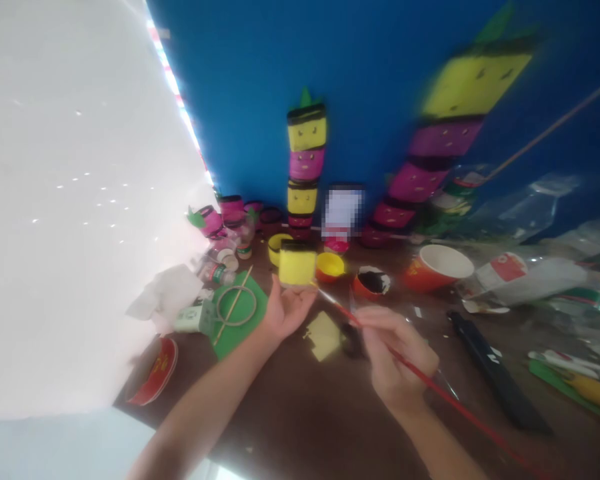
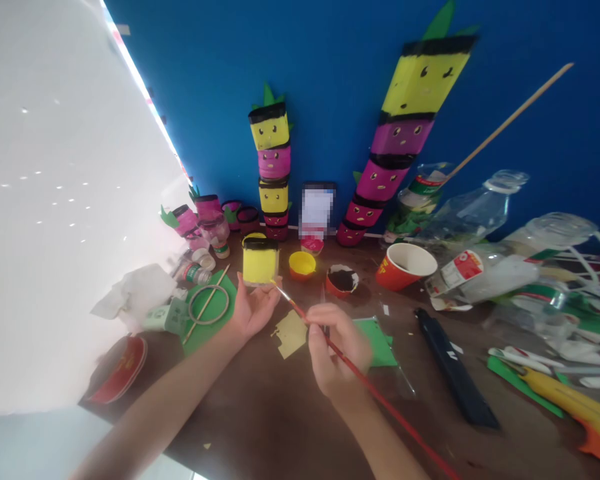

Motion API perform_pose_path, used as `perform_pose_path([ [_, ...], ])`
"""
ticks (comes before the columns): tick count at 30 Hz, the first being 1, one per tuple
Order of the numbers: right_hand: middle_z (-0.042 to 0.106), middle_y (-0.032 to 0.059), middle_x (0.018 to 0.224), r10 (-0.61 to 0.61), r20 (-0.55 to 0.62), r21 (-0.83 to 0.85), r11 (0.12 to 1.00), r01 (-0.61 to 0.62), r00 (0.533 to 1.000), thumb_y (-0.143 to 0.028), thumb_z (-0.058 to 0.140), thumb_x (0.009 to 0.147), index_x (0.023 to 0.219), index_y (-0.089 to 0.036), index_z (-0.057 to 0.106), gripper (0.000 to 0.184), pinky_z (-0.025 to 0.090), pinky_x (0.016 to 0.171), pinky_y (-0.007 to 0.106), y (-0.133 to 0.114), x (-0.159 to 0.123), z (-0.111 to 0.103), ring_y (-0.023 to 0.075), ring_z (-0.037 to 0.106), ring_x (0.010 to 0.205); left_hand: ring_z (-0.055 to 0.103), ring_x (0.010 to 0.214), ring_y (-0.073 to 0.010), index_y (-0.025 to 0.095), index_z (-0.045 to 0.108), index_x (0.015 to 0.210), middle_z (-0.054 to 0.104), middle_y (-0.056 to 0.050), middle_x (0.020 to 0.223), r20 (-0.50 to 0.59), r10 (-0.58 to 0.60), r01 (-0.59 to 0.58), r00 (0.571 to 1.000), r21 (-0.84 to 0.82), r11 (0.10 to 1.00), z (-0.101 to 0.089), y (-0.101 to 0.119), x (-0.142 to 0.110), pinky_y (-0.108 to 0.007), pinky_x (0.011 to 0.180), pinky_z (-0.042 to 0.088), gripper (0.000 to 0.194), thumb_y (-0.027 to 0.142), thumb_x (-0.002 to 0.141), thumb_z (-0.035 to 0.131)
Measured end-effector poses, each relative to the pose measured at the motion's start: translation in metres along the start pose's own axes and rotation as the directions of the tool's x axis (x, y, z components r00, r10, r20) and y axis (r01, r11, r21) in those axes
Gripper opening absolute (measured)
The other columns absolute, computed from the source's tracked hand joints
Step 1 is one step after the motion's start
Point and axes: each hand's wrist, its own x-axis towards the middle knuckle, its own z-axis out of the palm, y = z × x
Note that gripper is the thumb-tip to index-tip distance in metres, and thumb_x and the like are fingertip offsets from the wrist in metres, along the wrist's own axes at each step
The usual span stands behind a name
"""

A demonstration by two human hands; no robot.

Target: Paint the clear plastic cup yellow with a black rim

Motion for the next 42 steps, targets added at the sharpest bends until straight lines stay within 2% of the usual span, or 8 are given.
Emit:
perform_pose_path([
  [5,0.062,0.0057,0.082,0.049,0.015,-0.014,0.999,-0.048,0.999,-0.020,0.051,0.081,0.080,-0.020,0.057,0.006,0.053,0.064,0.030,0.0016,-0.0013,0.0026,0.0152,0.061,0.072,0.065,0.086,-0.0195,0.001,0.050,0.117,0.065,-0.018,0.092,0.001,0.001,-0.001,1.000,-0.024,1.000,0.0033,0.0001,-0.0011,-0.027,0.076,0.053,0.064,0.055,0.085,0.035],
  [10,0.060,0.0045,0.075,-0.025,0.030,0.017,1.000,0.025,0.999,-0.019,0.051,0.081,0.073,-0.020,0.056,0.009,0.051,0.059,0.028,0.0026,-0.0025,0.0015,0.0151,0.059,0.069,0.065,0.083,-0.0200,0.001,0.050,0.116,0.065,-0.017,0.087,-0.065,-0.003,0.002,0.998,-0.023,1.000,0.0025,0.0004,-0.0006,-0.028,0.074,0.053,0.064,0.055,0.085,0.036],
  [14,0.061,0.0049,0.079,-0.010,0.005,0.024,1.000,0.009,1.000,-0.016,0.051,0.080,0.079,-0.020,0.057,0.008,0.052,0.061,0.029,-0.0008,-0.0017,0.0031,0.0150,0.061,0.070,0.065,0.085,-0.0197,0.000,0.050,0.116,0.065,-0.018,0.088,-0.026,-0.009,0.009,1.000,-0.006,1.000,0.0020,0.0006,-0.0010,-0.027,0.073,0.053,0.065,0.055,0.085,0.035],
  [19,0.060,0.0033,0.076,-0.035,0.027,0.051,0.998,0.033,0.999,-0.013,0.051,0.079,0.074,-0.020,0.058,0.010,0.051,0.060,0.026,-0.0005,-0.0024,0.0046,0.0138,0.060,0.069,0.065,0.076,-0.0181,0.001,0.053,0.111,0.064,-0.014,0.077,0.029,0.009,-0.009,1.000,0.008,1.000,-0.0004,0.0007,-0.0006,-0.026,0.072,0.053,0.061,0.054,0.085,0.036],
  [29,0.060,0.0043,0.076,-0.034,0.003,0.041,0.999,0.034,0.999,-0.014,0.051,0.079,0.075,-0.020,0.058,0.010,0.052,0.061,0.028,0.0008,-0.0041,0.0037,0.0153,0.060,0.071,0.065,0.075,-0.0179,0.000,0.049,0.116,0.065,-0.015,0.079,-0.004,0.002,-0.003,1.000,-0.023,1.000,0.0032,0.0006,-0.0031,-0.026,0.071,0.053,0.065,0.055,0.085,0.035],
  [33,0.061,0.0042,0.079,-0.029,-0.001,0.059,0.998,0.029,1.000,-0.013,0.052,0.079,0.079,-0.019,0.059,0.009,0.052,0.061,0.026,0.0032,-0.0048,0.0038,0.0141,0.061,0.071,0.065,0.075,-0.0181,-0.004,0.049,0.116,0.065,-0.017,0.080,0.022,-0.006,0.007,1.000,-0.022,1.000,0.0043,0.0009,-0.0039,-0.025,0.071,0.053,0.069,0.056,0.085,0.035],
  [37,0.061,0.0037,0.076,-0.062,0.003,0.069,0.996,0.062,0.998,-0.015,0.051,0.080,0.076,-0.019,0.059,0.010,0.052,0.062,0.028,0.0061,-0.0060,0.0018,0.0149,0.061,0.072,0.065,0.077,-0.0182,0.000,0.049,0.117,0.065,-0.015,0.081,-0.013,0.010,-0.011,1.000,-0.017,1.000,0.0046,-0.0001,-0.0031,-0.027,0.073,0.053,0.067,0.056,0.084,0.035],
  [42,0.063,0.0057,0.086,-0.012,-0.034,0.001,1.000,0.012,0.999,-0.017,0.052,0.082,0.084,-0.019,0.060,0.008,0.054,0.065,0.029,0.0029,-0.0025,0.0011,0.0152,0.063,0.076,0.065,0.083,-0.0185,0.001,0.049,0.119,0.065,-0.016,0.087,0.057,-0.015,0.017,0.998,-0.028,0.999,0.0075,-0.0008,-0.0053,-0.026,0.076,0.052,0.067,0.056,0.085,0.032],
])
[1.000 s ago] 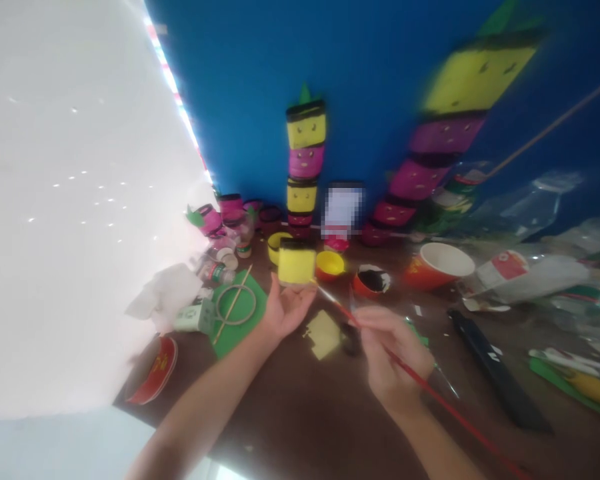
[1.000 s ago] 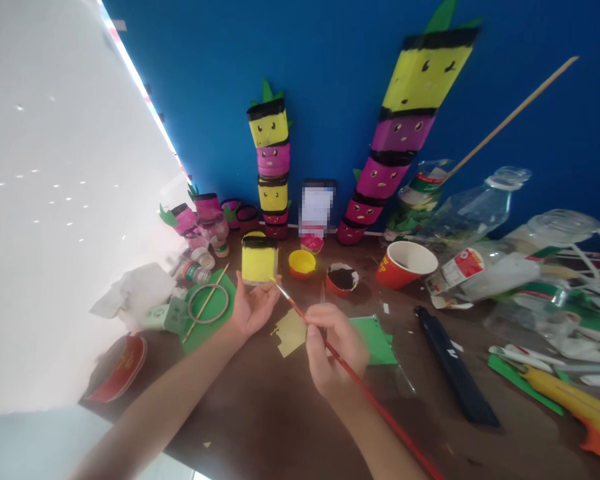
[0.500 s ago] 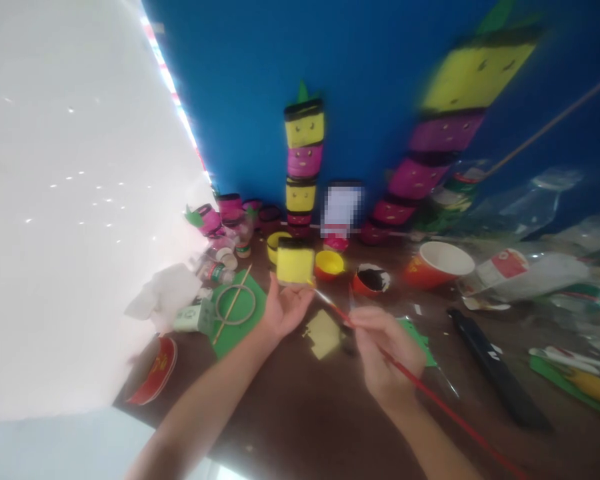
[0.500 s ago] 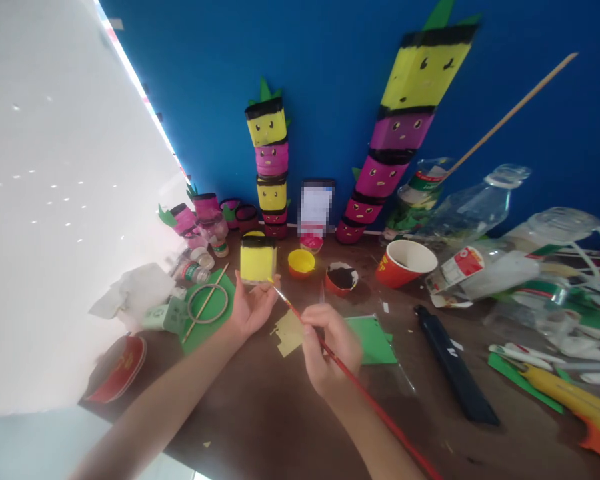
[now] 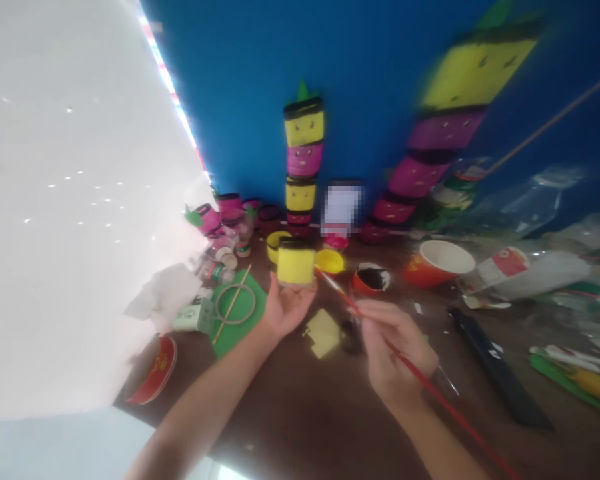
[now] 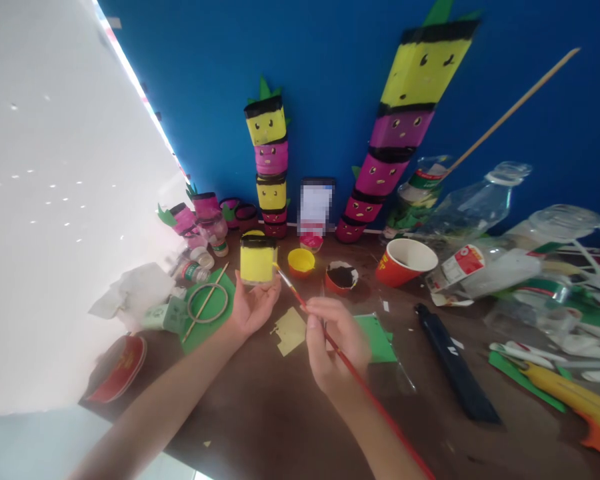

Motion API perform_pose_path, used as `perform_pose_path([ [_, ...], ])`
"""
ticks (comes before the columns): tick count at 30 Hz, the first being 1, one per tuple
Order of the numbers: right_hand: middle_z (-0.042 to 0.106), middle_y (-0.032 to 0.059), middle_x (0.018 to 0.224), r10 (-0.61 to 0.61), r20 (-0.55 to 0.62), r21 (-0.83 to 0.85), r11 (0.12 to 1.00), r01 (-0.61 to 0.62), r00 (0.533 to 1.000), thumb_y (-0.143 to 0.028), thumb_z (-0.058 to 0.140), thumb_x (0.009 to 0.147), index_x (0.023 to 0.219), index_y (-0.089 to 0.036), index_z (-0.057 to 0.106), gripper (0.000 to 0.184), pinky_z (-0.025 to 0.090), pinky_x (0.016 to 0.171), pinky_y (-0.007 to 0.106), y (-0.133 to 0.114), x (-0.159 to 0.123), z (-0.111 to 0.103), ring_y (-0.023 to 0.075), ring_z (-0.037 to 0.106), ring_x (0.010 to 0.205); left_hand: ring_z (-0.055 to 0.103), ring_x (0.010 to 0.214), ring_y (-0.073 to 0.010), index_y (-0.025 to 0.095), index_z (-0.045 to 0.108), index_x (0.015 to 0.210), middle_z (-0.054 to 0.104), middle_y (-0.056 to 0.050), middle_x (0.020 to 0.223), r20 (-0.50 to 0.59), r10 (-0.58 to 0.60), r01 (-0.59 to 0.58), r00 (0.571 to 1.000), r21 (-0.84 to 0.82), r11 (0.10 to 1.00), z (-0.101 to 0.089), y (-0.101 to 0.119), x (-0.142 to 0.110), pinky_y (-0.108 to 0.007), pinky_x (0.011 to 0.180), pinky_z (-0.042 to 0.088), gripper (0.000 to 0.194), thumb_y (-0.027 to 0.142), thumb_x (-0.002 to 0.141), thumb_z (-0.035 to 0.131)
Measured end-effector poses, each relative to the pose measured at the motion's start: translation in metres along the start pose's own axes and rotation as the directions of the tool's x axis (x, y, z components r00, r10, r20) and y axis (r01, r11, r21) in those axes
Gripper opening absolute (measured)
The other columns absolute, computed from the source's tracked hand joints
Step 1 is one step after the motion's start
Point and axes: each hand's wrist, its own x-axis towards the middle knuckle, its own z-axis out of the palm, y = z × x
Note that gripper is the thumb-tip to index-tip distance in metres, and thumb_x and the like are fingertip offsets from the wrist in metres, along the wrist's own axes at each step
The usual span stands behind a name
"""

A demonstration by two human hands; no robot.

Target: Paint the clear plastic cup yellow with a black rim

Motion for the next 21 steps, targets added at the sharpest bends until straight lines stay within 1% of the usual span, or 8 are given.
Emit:
perform_pose_path([
  [6,0.064,0.0058,0.088,0.012,-0.056,-0.017,1.000,-0.013,0.998,-0.017,0.054,0.082,0.085,-0.020,0.061,0.008,0.055,0.066,0.026,-0.0072,0.0065,0.0038,0.0150,0.064,0.079,0.064,0.085,-0.0190,0.004,0.045,0.125,0.065,-0.016,0.091,0.001,-0.041,0.041,0.999,-0.015,0.999,-0.0032,0.0010,-0.0002,-0.029,0.077,0.051,0.067,0.057,0.085,0.033],
  [10,0.064,0.0048,0.088,0.021,-0.055,-0.006,1.000,-0.022,0.998,-0.016,0.053,0.082,0.084,-0.020,0.061,0.009,0.055,0.068,0.026,-0.0074,0.0062,0.0048,0.0140,0.064,0.080,0.064,0.086,-0.0195,0.005,0.045,0.124,0.065,-0.016,0.092,0.007,-0.041,0.041,0.999,-0.002,0.999,-0.0074,0.0010,0.0013,-0.029,0.076,0.052,0.067,0.057,0.085,0.032],
  [16,0.065,0.0051,0.089,0.026,-0.045,-0.011,1.000,-0.026,0.999,-0.017,0.053,0.082,0.085,-0.020,0.061,0.009,0.056,0.067,0.026,-0.0078,0.0061,0.0040,0.0142,0.064,0.079,0.065,0.084,-0.0194,0.004,0.048,0.121,0.065,-0.017,0.090,0.047,-0.048,0.047,0.998,0.028,0.998,-0.0094,0.0012,0.0017,-0.028,0.074,0.053,0.067,0.057,0.086,0.028],
  [18,0.064,0.0050,0.089,0.021,-0.048,-0.007,1.000,-0.021,0.999,-0.017,0.053,0.082,0.085,-0.020,0.061,0.009,0.056,0.067,0.026,-0.0077,0.0061,0.0035,0.0139,0.064,0.079,0.065,0.084,-0.0194,0.003,0.048,0.121,0.065,-0.017,0.090,0.039,-0.044,0.043,0.998,0.033,0.999,-0.0082,0.0010,0.0015,-0.028,0.074,0.053,0.067,0.057,0.086,0.028],
  [21,0.064,0.0046,0.089,0.014,-0.050,0.004,1.000,-0.014,0.999,-0.016,0.053,0.082,0.086,-0.020,0.061,0.010,0.056,0.067,0.025,-0.0066,0.0058,0.0030,0.0134,0.064,0.079,0.064,0.085,-0.0195,0.004,0.047,0.122,0.064,-0.017,0.093,-0.003,-0.017,0.018,1.000,0.025,1.000,-0.0051,0.0001,0.0009,-0.029,0.075,0.053,0.065,0.056,0.086,0.031],
])
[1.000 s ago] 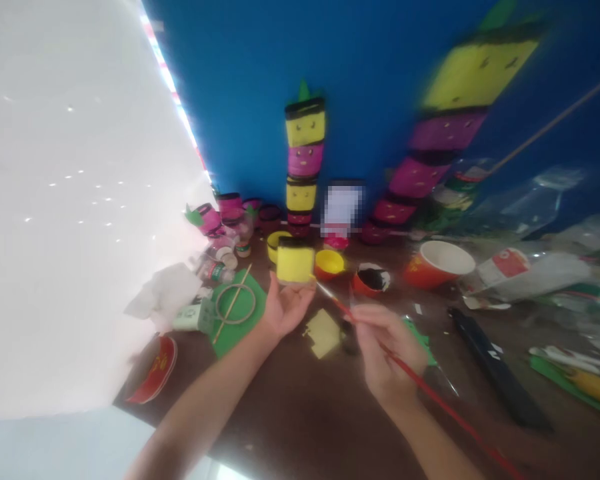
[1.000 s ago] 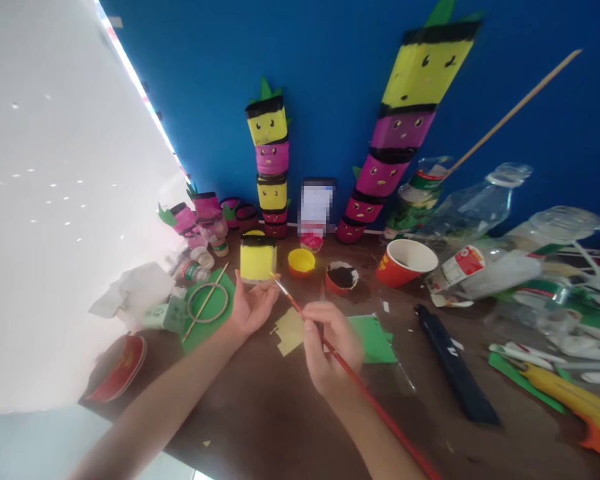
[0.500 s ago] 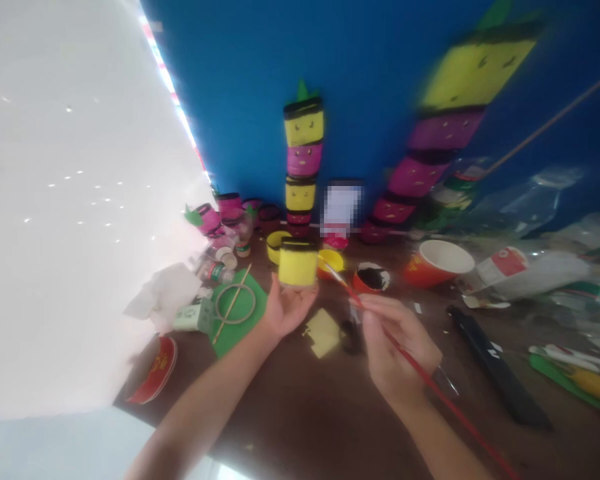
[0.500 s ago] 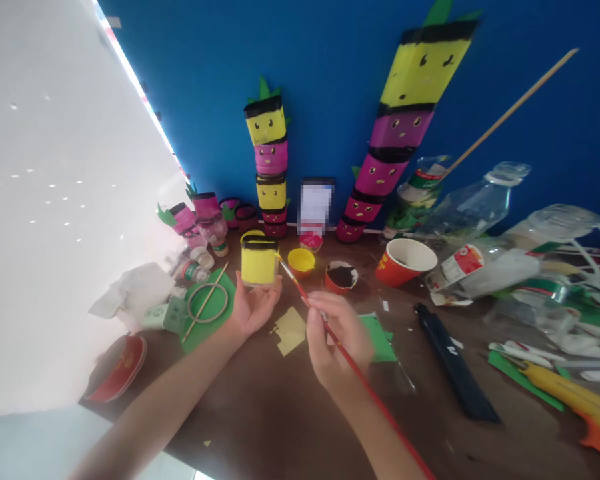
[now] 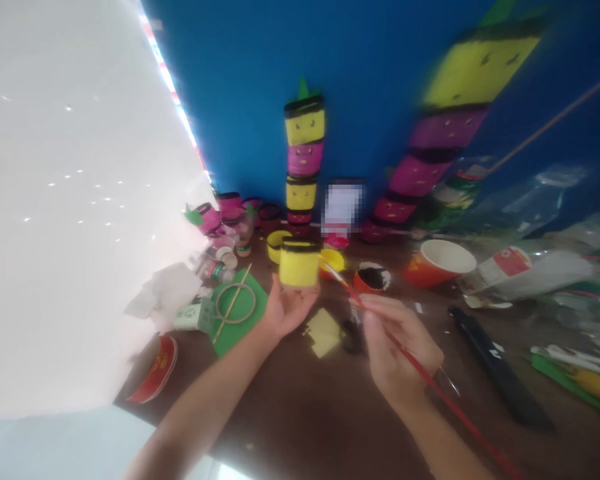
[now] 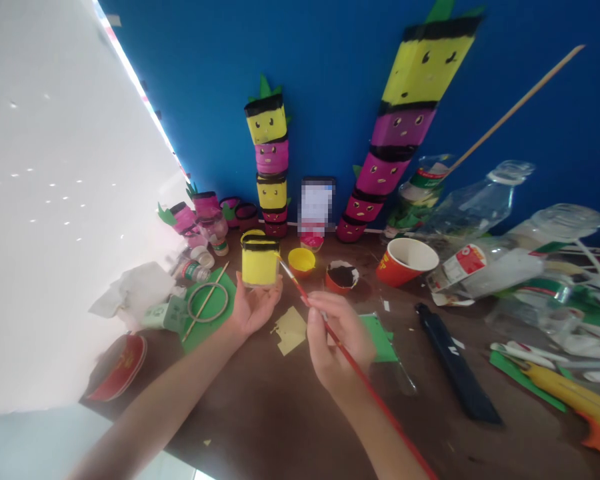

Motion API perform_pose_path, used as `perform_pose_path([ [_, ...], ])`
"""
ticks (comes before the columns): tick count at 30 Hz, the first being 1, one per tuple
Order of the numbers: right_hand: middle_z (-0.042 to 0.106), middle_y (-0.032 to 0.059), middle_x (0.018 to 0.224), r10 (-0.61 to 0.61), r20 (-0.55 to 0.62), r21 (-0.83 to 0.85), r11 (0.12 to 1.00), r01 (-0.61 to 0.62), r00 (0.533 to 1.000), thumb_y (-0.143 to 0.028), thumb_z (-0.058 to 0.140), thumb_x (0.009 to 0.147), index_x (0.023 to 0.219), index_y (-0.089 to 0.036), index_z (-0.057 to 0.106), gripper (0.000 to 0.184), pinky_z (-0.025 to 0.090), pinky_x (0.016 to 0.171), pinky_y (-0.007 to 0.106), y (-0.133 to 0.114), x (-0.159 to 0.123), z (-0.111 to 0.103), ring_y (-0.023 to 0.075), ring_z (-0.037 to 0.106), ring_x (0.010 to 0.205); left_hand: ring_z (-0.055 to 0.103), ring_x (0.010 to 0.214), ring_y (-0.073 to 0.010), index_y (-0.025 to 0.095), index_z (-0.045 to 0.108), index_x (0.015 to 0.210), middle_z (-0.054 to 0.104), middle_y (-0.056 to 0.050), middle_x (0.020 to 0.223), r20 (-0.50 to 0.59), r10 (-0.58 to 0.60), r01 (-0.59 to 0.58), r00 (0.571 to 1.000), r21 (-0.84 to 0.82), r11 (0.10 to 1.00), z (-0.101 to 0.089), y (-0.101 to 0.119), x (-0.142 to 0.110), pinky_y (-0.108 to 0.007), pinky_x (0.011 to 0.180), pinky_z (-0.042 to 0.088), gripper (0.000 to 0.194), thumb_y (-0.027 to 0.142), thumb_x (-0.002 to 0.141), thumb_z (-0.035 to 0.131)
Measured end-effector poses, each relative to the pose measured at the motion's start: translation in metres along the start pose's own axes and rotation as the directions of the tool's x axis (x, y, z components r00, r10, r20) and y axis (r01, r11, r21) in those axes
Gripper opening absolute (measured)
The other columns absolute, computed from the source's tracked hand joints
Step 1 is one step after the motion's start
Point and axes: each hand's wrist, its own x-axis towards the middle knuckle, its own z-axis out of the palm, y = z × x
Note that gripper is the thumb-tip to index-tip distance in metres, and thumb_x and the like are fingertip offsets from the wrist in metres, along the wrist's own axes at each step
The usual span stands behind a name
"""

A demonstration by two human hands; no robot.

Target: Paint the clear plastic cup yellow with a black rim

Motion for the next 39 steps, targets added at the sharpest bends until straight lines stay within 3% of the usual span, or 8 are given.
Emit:
perform_pose_path([
  [4,0.064,0.0043,0.088,-0.002,-0.001,0.005,1.000,0.002,1.000,-0.017,0.054,0.082,0.085,-0.021,0.061,0.009,0.055,0.066,0.025,0.0014,0.0002,0.0003,0.0136,0.064,0.078,0.064,0.087,-0.0202,0.007,0.046,0.124,0.063,-0.018,0.097,-0.049,0.001,-0.002,0.999,-0.021,1.000,0.0027,-0.0007,-0.0012,-0.030,0.075,0.052,0.066,0.057,0.084,0.034],
  [15,0.063,0.0035,0.078,-0.017,0.084,0.010,1.000,0.017,0.996,-0.014,0.054,0.079,0.077,-0.019,0.060,0.008,0.053,0.064,0.027,0.0044,-0.0023,-0.0053,0.0141,0.062,0.072,0.064,0.085,-0.0192,0.004,0.047,0.122,0.065,-0.017,0.093,-0.005,0.020,-0.020,1.000,0.002,1.000,-0.0019,0.0002,0.0016,-0.028,0.074,0.052,0.064,0.055,0.085,0.035],
  [18,0.063,0.0035,0.077,-0.069,0.066,0.033,0.997,0.067,0.995,-0.014,0.053,0.079,0.077,-0.020,0.060,0.010,0.053,0.065,0.028,0.0073,-0.0041,-0.0077,0.0148,0.062,0.073,0.065,0.081,-0.0182,0.003,0.048,0.121,0.065,-0.015,0.088,0.015,-0.001,0.001,1.000,0.005,1.000,0.0001,0.0005,0.0004,-0.027,0.074,0.053,0.064,0.055,0.085,0.034],
  [21,0.064,0.0051,0.084,-0.033,0.044,-0.003,0.999,0.033,0.998,-0.015,0.053,0.080,0.082,-0.020,0.061,0.010,0.054,0.064,0.028,0.0075,-0.0050,-0.0069,0.0153,0.062,0.076,0.064,0.086,-0.0190,0.004,0.047,0.122,0.065,-0.016,0.091,0.044,-0.006,0.006,0.999,-0.007,1.000,0.0017,-0.0001,-0.0008,-0.027,0.076,0.052,0.064,0.055,0.086,0.032],
  [24,0.064,0.0051,0.084,0.006,0.072,-0.027,1.000,-0.004,0.997,-0.015,0.054,0.079,0.082,-0.020,0.061,0.009,0.054,0.064,0.028,0.0065,-0.0056,-0.0054,0.0152,0.063,0.073,0.064,0.085,-0.0191,0.003,0.046,0.123,0.065,-0.017,0.091,0.037,0.014,-0.014,0.999,0.003,1.000,0.0006,-0.0006,-0.0002,-0.027,0.075,0.052,0.065,0.055,0.085,0.033],
  [27,0.063,0.0030,0.077,-0.051,0.118,0.035,0.998,0.047,0.992,-0.013,0.054,0.078,0.078,-0.020,0.061,0.009,0.053,0.064,0.027,0.0068,-0.0060,-0.0066,0.0146,0.062,0.071,0.064,0.078,-0.0181,0.001,0.045,0.123,0.065,-0.016,0.086,0.009,0.016,-0.016,1.000,0.034,0.999,-0.0008,0.0001,0.0003,-0.027,0.074,0.052,0.067,0.055,0.085,0.033],
  [32,0.064,0.0038,0.084,-0.039,0.039,0.056,0.998,0.037,0.998,-0.012,0.053,0.079,0.083,-0.020,0.062,0.012,0.054,0.069,0.028,0.0081,-0.0056,-0.0093,0.0152,0.064,0.078,0.064,0.080,-0.0159,0.003,0.041,0.128,0.065,-0.015,0.089,0.034,-0.061,0.061,0.998,-0.010,0.998,0.0012,0.0032,-0.0036,-0.023,0.071,0.051,0.069,0.057,0.085,0.033],
  [39,0.066,0.0040,0.092,-0.020,0.047,0.012,1.000,0.020,0.999,-0.013,0.054,0.080,0.087,-0.021,0.062,0.013,0.056,0.070,0.027,0.0050,-0.0071,-0.0067,0.0146,0.065,0.081,0.063,0.077,-0.0145,0.005,0.036,0.132,0.064,-0.016,0.094,0.103,-0.177,0.176,0.979,0.023,0.984,-0.0031,0.0062,-0.0057,-0.020,0.065,0.051,0.077,0.063,0.081,0.036],
])
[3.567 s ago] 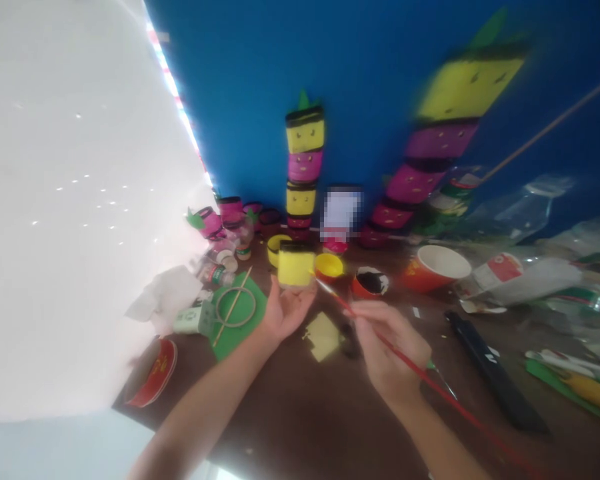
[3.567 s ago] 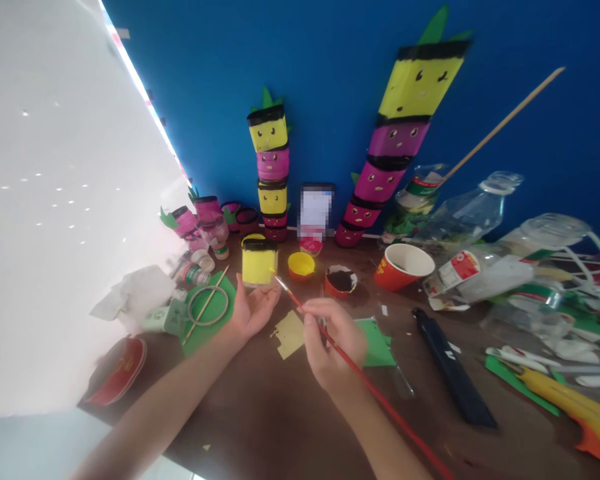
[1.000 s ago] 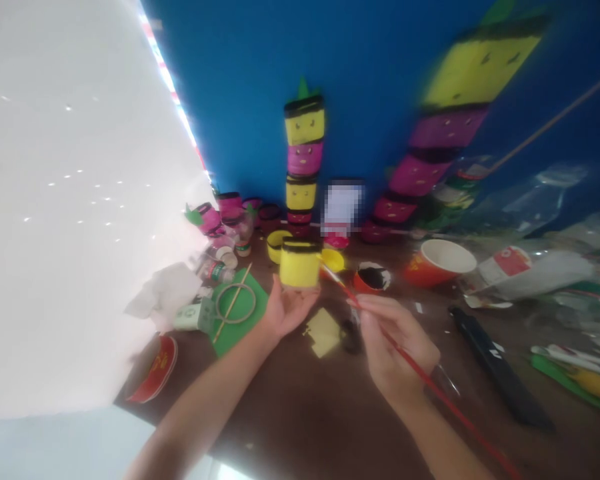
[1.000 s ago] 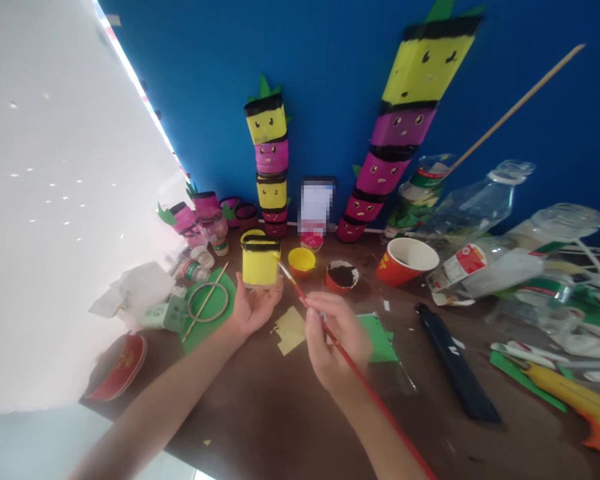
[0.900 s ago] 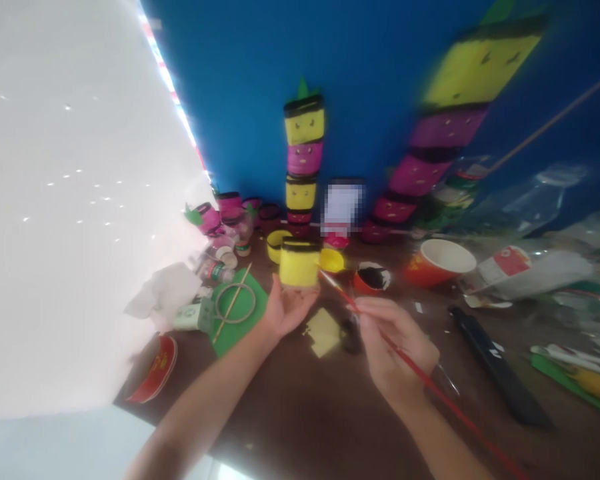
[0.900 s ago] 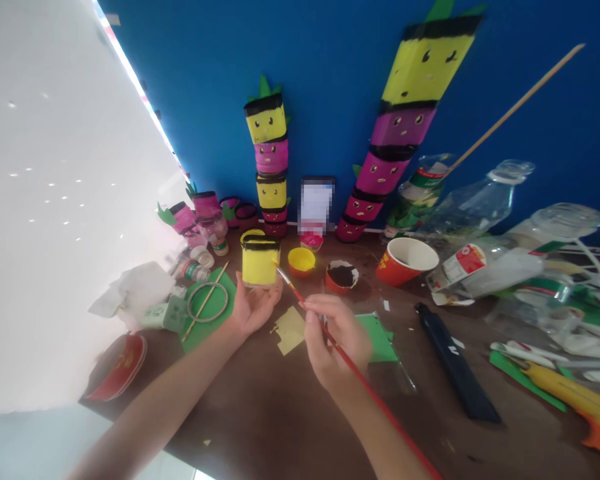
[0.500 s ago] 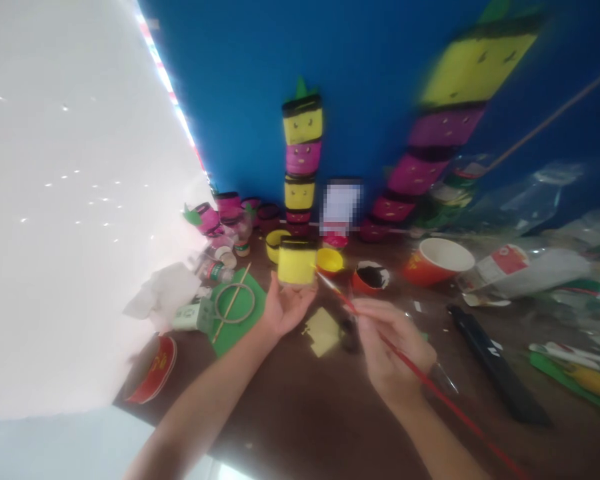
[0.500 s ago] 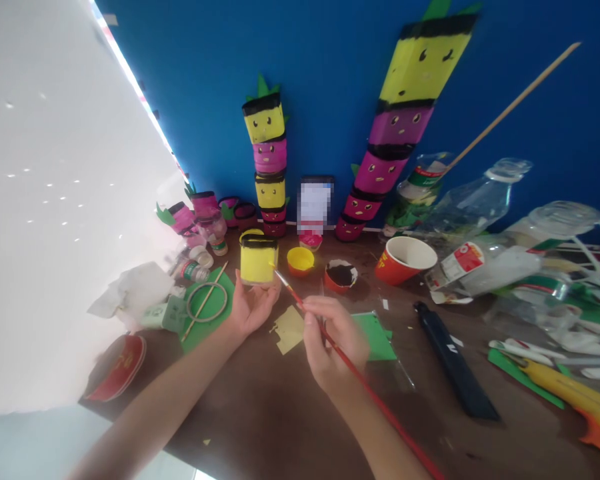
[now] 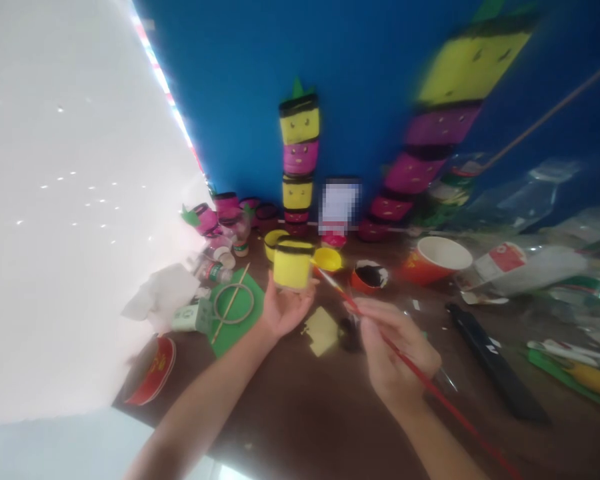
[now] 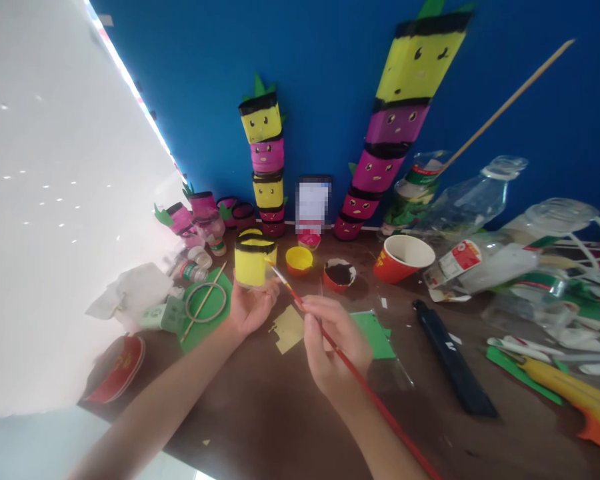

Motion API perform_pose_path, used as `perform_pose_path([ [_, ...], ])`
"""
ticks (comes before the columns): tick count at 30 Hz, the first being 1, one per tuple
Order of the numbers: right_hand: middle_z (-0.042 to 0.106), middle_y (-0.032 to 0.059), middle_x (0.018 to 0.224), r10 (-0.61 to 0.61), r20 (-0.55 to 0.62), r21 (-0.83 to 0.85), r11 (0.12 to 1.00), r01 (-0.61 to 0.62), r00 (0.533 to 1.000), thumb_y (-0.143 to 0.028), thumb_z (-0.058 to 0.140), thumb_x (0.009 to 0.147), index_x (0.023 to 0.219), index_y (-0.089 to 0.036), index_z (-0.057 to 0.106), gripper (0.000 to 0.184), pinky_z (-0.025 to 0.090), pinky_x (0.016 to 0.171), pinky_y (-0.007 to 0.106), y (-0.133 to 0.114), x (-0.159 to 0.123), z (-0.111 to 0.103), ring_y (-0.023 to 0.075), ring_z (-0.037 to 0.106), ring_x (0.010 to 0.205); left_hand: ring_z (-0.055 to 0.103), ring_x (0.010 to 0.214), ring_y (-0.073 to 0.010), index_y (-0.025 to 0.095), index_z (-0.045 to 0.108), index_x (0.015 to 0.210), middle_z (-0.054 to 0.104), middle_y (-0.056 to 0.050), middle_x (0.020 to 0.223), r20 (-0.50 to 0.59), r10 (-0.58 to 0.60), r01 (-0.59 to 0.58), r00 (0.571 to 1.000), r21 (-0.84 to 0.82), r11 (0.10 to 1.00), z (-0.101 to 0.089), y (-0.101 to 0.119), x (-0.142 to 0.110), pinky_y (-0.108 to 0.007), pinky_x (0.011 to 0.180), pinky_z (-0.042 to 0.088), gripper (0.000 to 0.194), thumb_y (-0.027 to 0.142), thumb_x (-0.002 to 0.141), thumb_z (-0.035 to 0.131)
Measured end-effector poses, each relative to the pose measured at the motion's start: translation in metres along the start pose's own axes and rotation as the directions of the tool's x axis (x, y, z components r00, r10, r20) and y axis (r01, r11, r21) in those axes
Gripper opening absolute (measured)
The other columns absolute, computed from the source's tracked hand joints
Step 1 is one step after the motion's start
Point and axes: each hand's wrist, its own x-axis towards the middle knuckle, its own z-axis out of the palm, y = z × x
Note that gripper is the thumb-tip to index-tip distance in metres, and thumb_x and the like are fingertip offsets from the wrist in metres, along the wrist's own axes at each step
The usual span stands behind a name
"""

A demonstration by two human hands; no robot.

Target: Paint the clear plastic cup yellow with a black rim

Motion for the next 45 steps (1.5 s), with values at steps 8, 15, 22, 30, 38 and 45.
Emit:
perform_pose_path([
  [8,0.066,0.0043,0.090,0.031,-0.003,-0.016,0.999,-0.031,1.000,-0.015,0.054,0.081,0.087,-0.021,0.062,0.011,0.056,0.069,0.027,-0.0038,0.0007,0.0020,0.0147,0.065,0.080,0.062,0.077,-0.0144,0.006,0.036,0.131,0.064,-0.015,0.093,-0.029,0.011,-0.011,1.000,0.009,1.000,-0.0005,-0.0007,0.0013,-0.021,0.065,0.050,0.075,0.061,0.081,0.038],
  [15,0.065,0.0045,0.088,0.031,0.041,0.007,0.999,-0.032,0.999,-0.013,0.053,0.081,0.084,-0.020,0.062,0.012,0.056,0.069,0.025,-0.0073,0.0018,0.0033,0.0135,0.064,0.078,0.063,0.079,-0.0154,0.007,0.040,0.128,0.064,-0.015,0.092,-0.024,0.016,-0.016,1.000,-0.002,1.000,-0.0047,-0.0003,0.0027,-0.022,0.066,0.050,0.073,0.062,0.080,0.037],
  [22,0.064,0.0042,0.081,0.006,0.084,0.015,1.000,-0.008,0.996,-0.012,0.054,0.079,0.079,-0.020,0.062,0.011,0.055,0.068,0.027,-0.0065,0.0029,0.0033,0.0143,0.063,0.075,0.064,0.076,-0.0151,0.009,0.045,0.124,0.066,-0.013,0.088,-0.061,0.092,-0.093,0.994,-0.006,0.996,-0.0051,-0.0011,0.0036,-0.023,0.066,0.051,0.061,0.055,0.085,0.035],
  [30,0.064,0.0054,0.084,-0.038,0.035,0.029,0.999,0.037,0.999,-0.014,0.054,0.079,0.083,-0.020,0.061,0.011,0.055,0.069,0.031,-0.0023,-0.0001,0.0001,0.0165,0.064,0.078,0.063,0.075,-0.0146,0.008,0.042,0.127,0.065,-0.013,0.087,-0.063,0.041,-0.042,0.997,-0.021,0.999,-0.0015,-0.0002,0.0013,-0.021,0.064,0.051,0.066,0.056,0.083,0.039],
  [38,0.063,0.0029,0.077,-0.032,0.067,0.054,0.998,0.028,0.997,-0.011,0.054,0.078,0.077,-0.020,0.061,0.012,0.054,0.065,0.027,-0.0019,-0.0002,0.0003,0.0148,0.063,0.072,0.064,0.075,-0.0142,0.007,0.039,0.129,0.065,-0.013,0.087,-0.043,0.059,-0.060,0.997,-0.023,0.998,-0.0010,-0.0006,0.0009,-0.020,0.064,0.051,0.065,0.054,0.084,0.037],
  [45,0.064,0.0046,0.085,0.042,0.055,0.040,0.998,-0.044,0.998,-0.012,0.054,0.079,0.082,-0.019,0.061,0.011,0.055,0.066,0.026,-0.0038,-0.0018,0.0021,0.0143,0.064,0.074,0.064,0.076,-0.0146,0.007,0.041,0.128,0.066,-0.012,0.084,-0.024,0.034,-0.034,0.999,-0.027,0.999,-0.0008,-0.0001,0.0014,-0.019,0.064,0.051,0.066,0.055,0.083,0.039],
])
